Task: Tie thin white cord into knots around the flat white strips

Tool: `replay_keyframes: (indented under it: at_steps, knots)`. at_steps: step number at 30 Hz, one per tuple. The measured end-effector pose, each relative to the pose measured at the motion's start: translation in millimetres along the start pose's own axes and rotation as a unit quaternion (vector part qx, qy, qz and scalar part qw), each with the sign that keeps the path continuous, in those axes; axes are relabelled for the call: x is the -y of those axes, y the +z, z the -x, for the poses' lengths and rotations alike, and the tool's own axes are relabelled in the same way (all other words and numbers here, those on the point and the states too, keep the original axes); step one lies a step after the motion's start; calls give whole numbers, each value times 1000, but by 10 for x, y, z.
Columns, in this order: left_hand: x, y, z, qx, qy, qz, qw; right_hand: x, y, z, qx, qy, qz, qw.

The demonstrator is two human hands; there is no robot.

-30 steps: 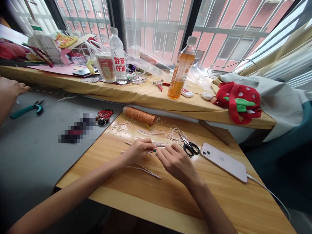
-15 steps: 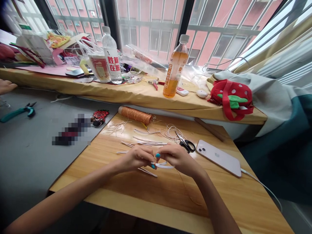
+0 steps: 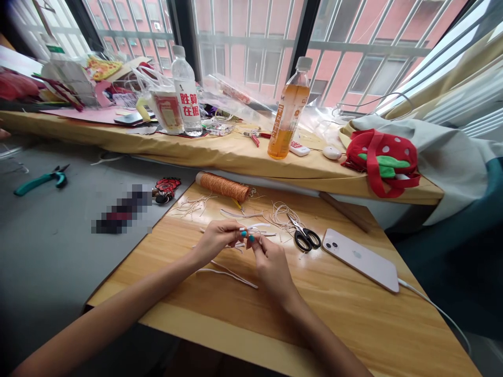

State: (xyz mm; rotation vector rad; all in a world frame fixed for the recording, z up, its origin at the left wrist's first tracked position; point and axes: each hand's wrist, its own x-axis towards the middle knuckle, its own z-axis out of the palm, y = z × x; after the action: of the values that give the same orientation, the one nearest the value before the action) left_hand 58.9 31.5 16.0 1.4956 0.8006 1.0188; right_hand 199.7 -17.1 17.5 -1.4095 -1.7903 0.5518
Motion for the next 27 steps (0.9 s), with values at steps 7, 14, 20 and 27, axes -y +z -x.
replay_keyframes:
  at_steps: [7,14,20,27]
  knots:
    - [101,23,-20,-4,-20,-27,999,37,136,29,35,62,-118,990]
    - [143,2,-50,6,-59,-47,997,-15,89,40,35,-43,78,995]
    - [186,-11,-57,57,65,-265,960,-27,-155,-66,0,-334,365,869]
    - [251,44,35,181,189,-390,883,-94,-301,-150,100,-358,352,859]
